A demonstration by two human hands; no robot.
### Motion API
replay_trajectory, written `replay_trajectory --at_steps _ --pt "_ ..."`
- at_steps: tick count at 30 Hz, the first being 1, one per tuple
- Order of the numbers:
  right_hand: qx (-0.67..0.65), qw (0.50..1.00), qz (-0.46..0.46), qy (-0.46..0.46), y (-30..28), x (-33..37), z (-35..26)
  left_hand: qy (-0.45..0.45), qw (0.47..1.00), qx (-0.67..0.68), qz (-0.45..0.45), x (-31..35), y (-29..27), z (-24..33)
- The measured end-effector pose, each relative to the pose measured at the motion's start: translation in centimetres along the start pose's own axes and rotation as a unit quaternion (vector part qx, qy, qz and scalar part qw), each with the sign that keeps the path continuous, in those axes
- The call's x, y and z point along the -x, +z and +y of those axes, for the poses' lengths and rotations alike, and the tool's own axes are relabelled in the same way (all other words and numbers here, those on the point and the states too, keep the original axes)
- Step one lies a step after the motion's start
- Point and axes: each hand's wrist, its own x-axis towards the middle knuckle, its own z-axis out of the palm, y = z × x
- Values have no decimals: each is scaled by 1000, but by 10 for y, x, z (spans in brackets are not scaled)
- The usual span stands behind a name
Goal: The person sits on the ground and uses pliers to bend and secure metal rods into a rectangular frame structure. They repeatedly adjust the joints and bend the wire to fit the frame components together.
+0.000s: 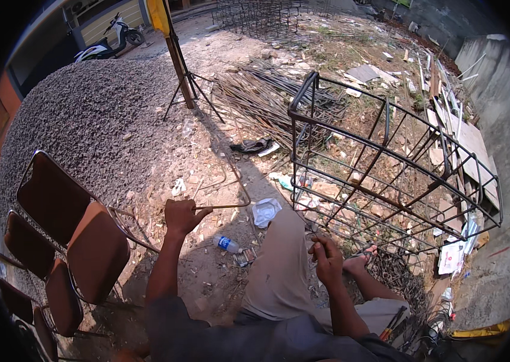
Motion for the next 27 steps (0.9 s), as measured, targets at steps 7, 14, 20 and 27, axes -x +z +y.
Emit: replay_trajectory --at_steps 7,14,20,27 --pt "-65 998 -1 18 -11 19 7 -19 980 123 156 67 -92 41" --pt "-178 981 -44 68 1 21 5 -14 945 133 299 105 -169 73" --pt "-356 917 -21 178 12 21 -43 242 929 74 270 99 -203 154" --pt "109 973 90 -181 -19 54 -26 423 878 113 193 45 -189 228"
